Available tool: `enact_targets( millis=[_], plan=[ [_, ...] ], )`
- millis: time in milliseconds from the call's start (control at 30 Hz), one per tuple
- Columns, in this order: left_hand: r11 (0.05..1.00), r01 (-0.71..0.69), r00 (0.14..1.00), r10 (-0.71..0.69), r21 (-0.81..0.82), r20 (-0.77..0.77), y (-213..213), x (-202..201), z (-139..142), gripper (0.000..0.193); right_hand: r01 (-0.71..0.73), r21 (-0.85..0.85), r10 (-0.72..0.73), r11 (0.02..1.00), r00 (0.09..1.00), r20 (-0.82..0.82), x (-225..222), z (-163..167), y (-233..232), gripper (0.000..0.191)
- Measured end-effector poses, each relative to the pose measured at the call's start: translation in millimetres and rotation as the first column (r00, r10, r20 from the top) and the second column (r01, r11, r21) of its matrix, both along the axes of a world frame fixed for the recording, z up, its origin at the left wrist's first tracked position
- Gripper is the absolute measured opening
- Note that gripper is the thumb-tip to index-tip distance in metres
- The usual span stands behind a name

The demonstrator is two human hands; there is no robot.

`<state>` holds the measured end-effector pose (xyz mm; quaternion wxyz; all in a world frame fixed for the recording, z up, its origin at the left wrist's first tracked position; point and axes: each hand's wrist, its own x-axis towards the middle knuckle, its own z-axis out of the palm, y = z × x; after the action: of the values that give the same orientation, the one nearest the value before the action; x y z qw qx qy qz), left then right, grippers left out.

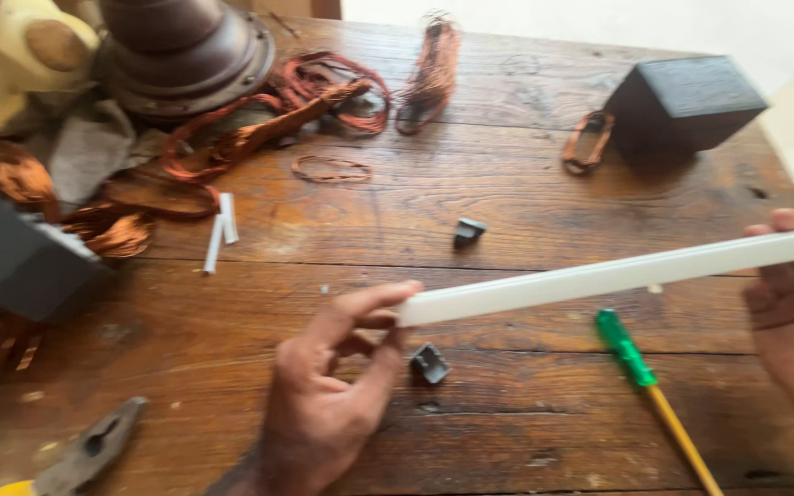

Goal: The person fits a small metal connector onto the end of a white plastic conduit, then uses pliers to crimp and secure the connector in place. The person repeatedly checks the fit and adjusts the connector before completing the crimp.

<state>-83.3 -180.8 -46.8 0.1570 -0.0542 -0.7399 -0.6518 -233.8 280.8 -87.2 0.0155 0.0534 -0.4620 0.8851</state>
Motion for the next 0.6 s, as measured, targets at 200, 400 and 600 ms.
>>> enact_targets(
  millis=[200,400,600],
  plan=[
    [0.97,-0.227,0.958,0.207,0.086,0.197,8.3,0.6,-3.1,0.038,0.001,0.074,0.001,0.997,1.0,-0.024,30.5,39.9,-28.5,0.024],
    [0.963,-0.257,0.965,0.252,0.082,0.076,0.6,-12.2,-26.7,0.053,-0.072,0.103,0.083,0.992,0.991,-0.106,45.2,60.5,-52.9,0.029],
    [0.938,-0.321,0.942,0.33,-0.132,0.057,-28.6,-40.1,-116.1,0.065,-0.222,0.084,0.233,0.971,0.959,-0.161,51.2,70.0,-58.5,0.035]
  ],
)
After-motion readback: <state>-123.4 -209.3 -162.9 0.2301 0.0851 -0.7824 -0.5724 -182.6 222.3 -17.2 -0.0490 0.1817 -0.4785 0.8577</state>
